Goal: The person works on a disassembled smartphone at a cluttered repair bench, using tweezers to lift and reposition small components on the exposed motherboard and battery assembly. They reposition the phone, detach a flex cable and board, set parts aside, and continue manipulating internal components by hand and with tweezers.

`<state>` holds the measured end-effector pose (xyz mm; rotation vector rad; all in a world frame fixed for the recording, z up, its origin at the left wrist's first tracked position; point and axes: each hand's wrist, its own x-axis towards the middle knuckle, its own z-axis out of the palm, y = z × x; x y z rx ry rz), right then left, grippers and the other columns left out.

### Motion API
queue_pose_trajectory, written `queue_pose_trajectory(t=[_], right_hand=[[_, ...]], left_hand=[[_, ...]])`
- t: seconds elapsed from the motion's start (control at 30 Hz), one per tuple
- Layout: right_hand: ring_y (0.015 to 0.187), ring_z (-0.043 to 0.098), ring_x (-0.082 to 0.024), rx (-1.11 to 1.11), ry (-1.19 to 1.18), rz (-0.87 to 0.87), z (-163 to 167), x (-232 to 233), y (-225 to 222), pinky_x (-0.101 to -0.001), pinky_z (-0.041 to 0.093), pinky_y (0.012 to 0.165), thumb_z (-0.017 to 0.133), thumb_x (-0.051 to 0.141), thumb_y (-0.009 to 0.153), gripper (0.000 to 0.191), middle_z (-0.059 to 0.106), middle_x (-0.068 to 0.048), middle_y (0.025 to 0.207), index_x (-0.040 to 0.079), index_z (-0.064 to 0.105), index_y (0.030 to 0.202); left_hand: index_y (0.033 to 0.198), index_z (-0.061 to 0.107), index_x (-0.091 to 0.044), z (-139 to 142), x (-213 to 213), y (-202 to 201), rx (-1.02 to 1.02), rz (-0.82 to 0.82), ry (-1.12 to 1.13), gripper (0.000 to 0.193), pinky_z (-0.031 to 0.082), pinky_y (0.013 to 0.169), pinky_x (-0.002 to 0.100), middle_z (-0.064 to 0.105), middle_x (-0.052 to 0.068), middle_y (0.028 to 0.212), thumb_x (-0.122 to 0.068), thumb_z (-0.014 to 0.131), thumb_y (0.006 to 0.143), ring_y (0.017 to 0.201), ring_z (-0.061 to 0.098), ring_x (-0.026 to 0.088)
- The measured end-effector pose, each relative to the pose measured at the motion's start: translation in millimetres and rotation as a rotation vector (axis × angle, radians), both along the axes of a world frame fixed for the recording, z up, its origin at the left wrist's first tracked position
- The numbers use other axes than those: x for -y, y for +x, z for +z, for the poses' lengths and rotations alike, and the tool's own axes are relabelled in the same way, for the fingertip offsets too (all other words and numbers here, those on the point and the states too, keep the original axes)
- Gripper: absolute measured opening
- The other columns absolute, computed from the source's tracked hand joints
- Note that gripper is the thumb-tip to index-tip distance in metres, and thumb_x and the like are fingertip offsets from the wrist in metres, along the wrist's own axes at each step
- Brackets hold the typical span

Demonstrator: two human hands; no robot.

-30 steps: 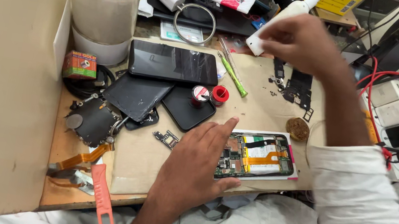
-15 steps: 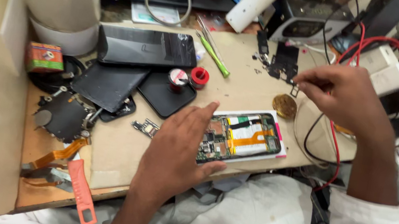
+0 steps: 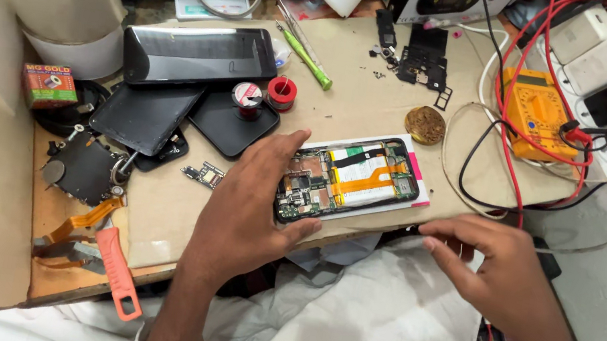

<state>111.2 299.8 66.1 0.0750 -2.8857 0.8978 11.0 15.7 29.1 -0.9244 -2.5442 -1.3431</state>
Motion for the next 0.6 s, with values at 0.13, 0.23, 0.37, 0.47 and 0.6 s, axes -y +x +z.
queue_pose_trajectory(t=[0.13, 0.23, 0.37, 0.47, 0.6], right_hand=[[0.054, 0.058, -0.008, 0.118, -0.161, -0.124, -34.5, 5.5, 17.6, -0.0256, 0.048, 0.049, 0.077, 0.016, 0.083, 0.020, 0.077, -0.002, 0.073, 0.006, 0.080, 0.100], [0.052, 0.052, -0.007, 0.175, -0.242, -0.146, -61.6, 14.6, 26.3, -0.0254, 0.044, 0.047, 0.078, 0.017, 0.082, 0.023, 0.075, -0.001, 0.066, 0.005, 0.081, 0.101], [0.051, 0.049, -0.007, 0.289, -0.293, -0.188, -82.5, 24.3, 30.9, -0.0269, 0.043, 0.046, 0.079, 0.017, 0.083, 0.024, 0.070, -0.005, 0.062, 0.005, 0.081, 0.103], [0.049, 0.051, -0.007, 0.289, -0.266, -0.180, -79.5, 27.7, 30.0, -0.0268, 0.044, 0.046, 0.079, 0.018, 0.083, 0.023, 0.072, -0.004, 0.062, 0.005, 0.081, 0.102], [0.050, 0.053, -0.007, 0.166, -0.211, -0.107, -53.7, 31.5, 20.4, -0.0263, 0.045, 0.047, 0.079, 0.018, 0.082, 0.023, 0.076, -0.002, 0.067, 0.005, 0.080, 0.100]], left_hand=[[0.152, 0.034, -0.004, -1.0, 2.6, 6.5, 0.001, -0.018, -0.008, 0.108, 0.034, 0.117, 0.046, 0.046, 0.024, 0.149, -0.023, 0.093, 0.064, 0.143, 0.039, 0.041], [0.154, 0.030, -0.003, -2.9, 6.4, 14.7, 0.036, -0.003, -0.004, 0.107, 0.032, 0.118, 0.046, 0.042, 0.024, 0.153, -0.021, 0.090, 0.066, 0.145, 0.036, 0.041], [0.156, 0.028, -0.004, -3.5, 12.7, 15.4, 0.106, 0.005, 0.037, 0.098, 0.033, 0.119, 0.043, 0.042, 0.023, 0.155, -0.016, 0.083, 0.076, 0.146, 0.038, 0.038], [0.157, 0.027, -0.004, -3.2, 14.7, 12.3, 0.131, -0.004, 0.034, 0.098, 0.033, 0.118, 0.043, 0.041, 0.023, 0.156, -0.017, 0.082, 0.078, 0.147, 0.038, 0.038], [0.156, 0.029, -0.005, -4.2, 14.5, 12.5, 0.119, 0.010, 0.022, 0.097, 0.034, 0.117, 0.043, 0.043, 0.023, 0.154, -0.018, 0.082, 0.077, 0.144, 0.040, 0.038]])
